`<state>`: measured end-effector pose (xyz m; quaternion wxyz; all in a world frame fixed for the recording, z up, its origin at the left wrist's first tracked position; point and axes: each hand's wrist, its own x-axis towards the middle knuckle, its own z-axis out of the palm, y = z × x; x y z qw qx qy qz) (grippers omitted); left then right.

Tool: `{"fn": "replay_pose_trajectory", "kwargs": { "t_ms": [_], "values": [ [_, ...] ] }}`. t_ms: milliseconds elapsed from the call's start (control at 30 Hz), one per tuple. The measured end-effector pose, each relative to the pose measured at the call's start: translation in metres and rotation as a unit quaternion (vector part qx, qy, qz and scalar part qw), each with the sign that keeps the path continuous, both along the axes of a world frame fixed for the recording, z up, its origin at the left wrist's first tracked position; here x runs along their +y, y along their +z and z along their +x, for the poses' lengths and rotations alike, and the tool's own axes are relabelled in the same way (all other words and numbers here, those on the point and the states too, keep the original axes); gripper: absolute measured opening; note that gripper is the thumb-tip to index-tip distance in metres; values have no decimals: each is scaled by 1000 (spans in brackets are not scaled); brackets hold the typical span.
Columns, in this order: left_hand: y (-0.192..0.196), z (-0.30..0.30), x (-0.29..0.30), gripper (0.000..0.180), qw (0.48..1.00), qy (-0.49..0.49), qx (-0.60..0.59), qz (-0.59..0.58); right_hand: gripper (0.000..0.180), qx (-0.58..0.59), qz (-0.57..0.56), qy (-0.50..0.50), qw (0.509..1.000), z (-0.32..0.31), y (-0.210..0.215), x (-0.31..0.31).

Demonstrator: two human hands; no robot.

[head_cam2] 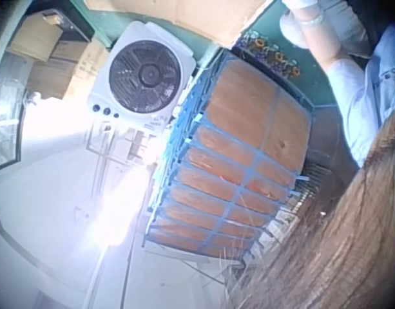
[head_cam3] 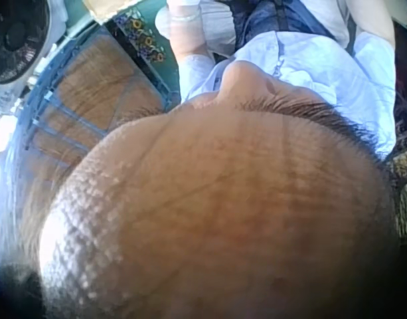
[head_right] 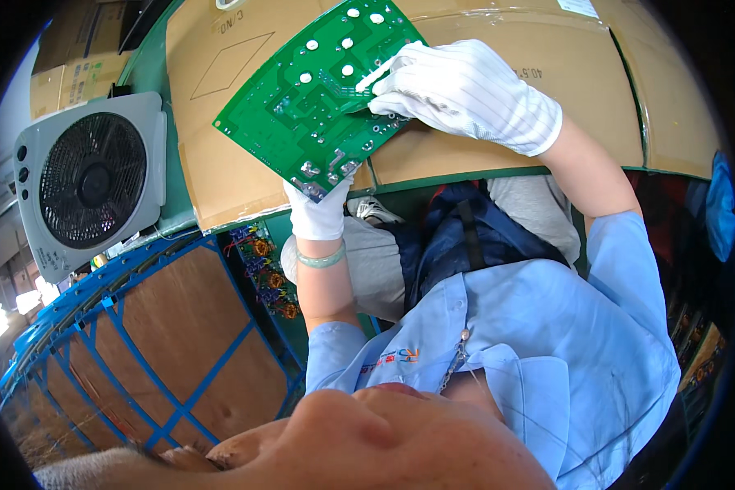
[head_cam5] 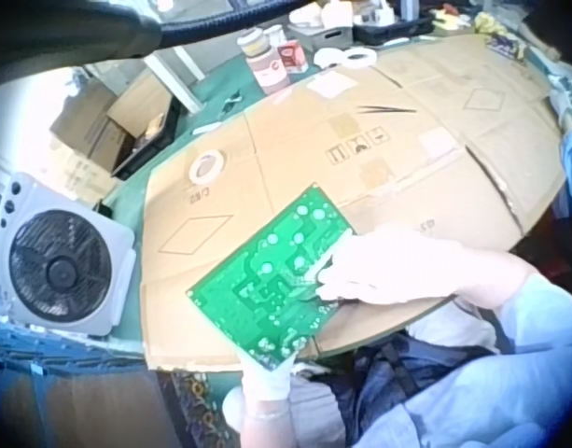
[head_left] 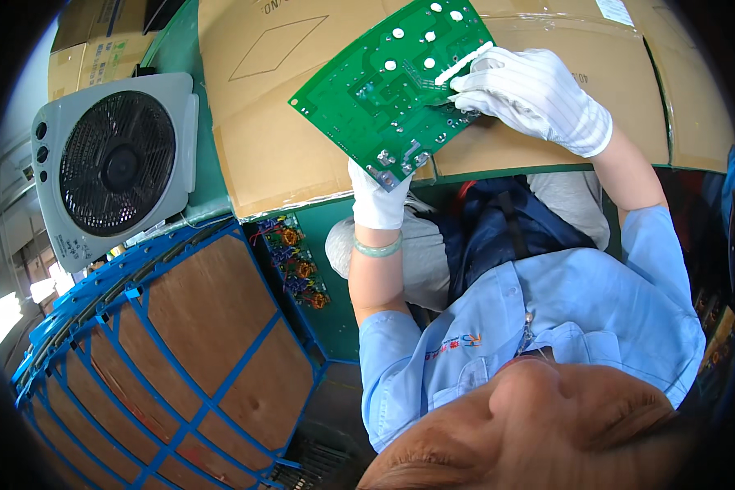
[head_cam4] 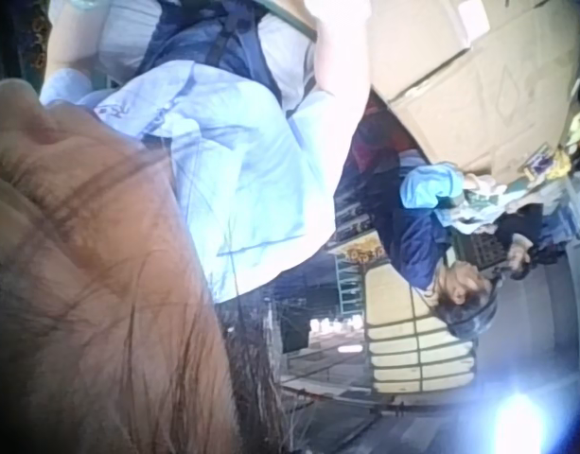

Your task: The person repeatedly picks up green circuit boards, flips them over, and wipes the solder side with a white cloth. They handle the boards one at a time, moving them between a tray and a cardboard surface while wearing white gloves.

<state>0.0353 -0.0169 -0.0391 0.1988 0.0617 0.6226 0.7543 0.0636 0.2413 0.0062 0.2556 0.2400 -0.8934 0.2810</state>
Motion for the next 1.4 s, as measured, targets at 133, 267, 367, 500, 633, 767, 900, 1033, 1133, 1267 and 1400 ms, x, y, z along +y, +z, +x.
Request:
{"fn": "replay_pose_trajectory", "kwargs": {
  "t_ms": [133,267,367,500,633,767,900,1033,1133,1267,1400],
  "values": [
    [-7,-1,-6,44,974,-38,159,-157,19,-12,10,21,1000,0,8,8],
    [0,2,-2,42,975,-39,162,-149,19,-9,36,66,997,-1,3,25],
    [3,1,0,44,986,-30,117,-114,20,-18,32,76,996,-1,4,28],
    [-3,-1,-2,50,977,-31,129,-168,17,-42,19,81,996,0,6,27],
    [5,2,-1,48,938,-45,238,-247,24,-26,-103,-9,994,-2,8,24],
    [4,4,-9,46,912,-13,284,-296,33,-278,-387,-142,868,-3,42,16],
    [1,3,-14,44,875,-16,353,-330,38,-315,-395,-53,861,-9,29,29],
    [-2,1,-17,42,838,-33,420,-345,33,-285,-455,19,844,-9,14,28],
    [-6,0,-23,40,807,-36,464,-363,34,-333,-431,-1,839,-4,21,28],
    [-11,0,-28,46,778,-61,504,-370,33,-298,-442,20,846,-6,4,33],
    [-9,-1,-32,46,776,-54,498,-383,31,-296,-443,9,846,-9,-1,35]
  ]
}}
